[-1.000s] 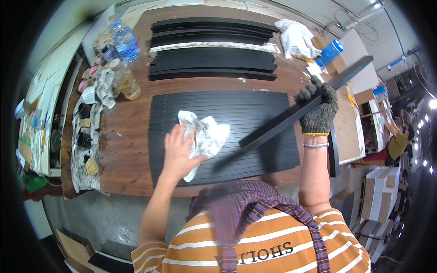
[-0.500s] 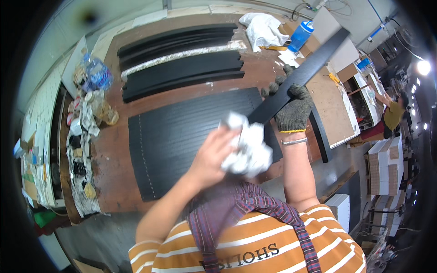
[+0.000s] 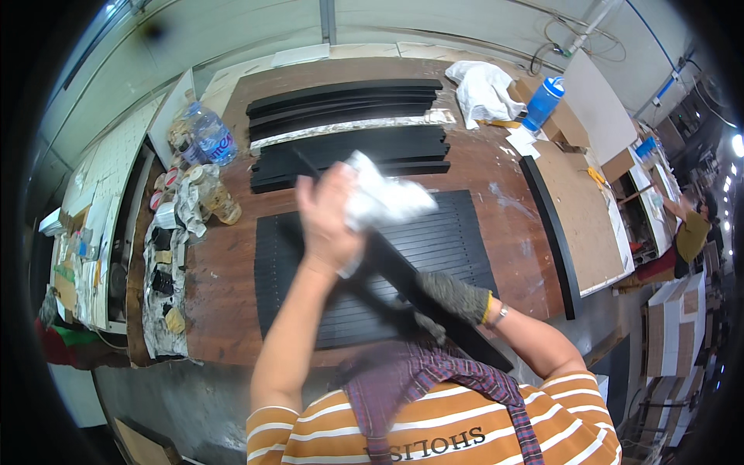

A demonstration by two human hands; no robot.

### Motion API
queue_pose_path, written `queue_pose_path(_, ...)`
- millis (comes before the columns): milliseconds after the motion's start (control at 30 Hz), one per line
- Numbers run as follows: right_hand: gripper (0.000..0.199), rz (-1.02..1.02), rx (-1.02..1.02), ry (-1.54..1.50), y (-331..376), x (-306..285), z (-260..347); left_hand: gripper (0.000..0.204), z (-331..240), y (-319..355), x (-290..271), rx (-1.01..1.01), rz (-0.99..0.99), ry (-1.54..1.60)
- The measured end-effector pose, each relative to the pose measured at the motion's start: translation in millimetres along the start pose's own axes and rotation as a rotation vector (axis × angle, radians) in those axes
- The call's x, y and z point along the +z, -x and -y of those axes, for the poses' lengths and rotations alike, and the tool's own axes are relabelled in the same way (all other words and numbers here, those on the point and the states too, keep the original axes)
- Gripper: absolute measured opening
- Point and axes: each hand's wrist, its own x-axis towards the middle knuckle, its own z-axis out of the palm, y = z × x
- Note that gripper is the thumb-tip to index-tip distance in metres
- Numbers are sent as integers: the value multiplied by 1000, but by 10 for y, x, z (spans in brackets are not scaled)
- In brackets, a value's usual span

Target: The person repeatedly wipes and scrubs long black planks on a workbench using a white cloth and a yellow sponge. They handle each plank one at a time, wiping both sides and stacking finished pieces on the bench.

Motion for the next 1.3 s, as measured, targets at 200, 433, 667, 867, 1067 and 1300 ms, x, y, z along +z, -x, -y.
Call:
queue_pose_path(200,46,-66,381,377,103,-280,223,28,1256,647,-690,-722,-384,113)
queue_pose_path(433,43,-299,308,843,-1375,-1135,-36,41,516,2138,-564,-608,82,-148)
queue_pose_path(667,41,-204,322,787,-2481,-999,-533,42,493,2059,-537,-607,92,-95)
queue_pose_path(867,32,-489,229,910,-2526,-985,-721,38,429,2023,-538,-678,130,-131)
queue_pose_path(1067,51,-153,347,589,-1770,-1179,-1089,35,433,2004,-538,-672,138,-145)
queue_pose_path(1300,53,-243,352,614,-1916,-1319,-1539,34,418,2029,-489,-655,137,-159)
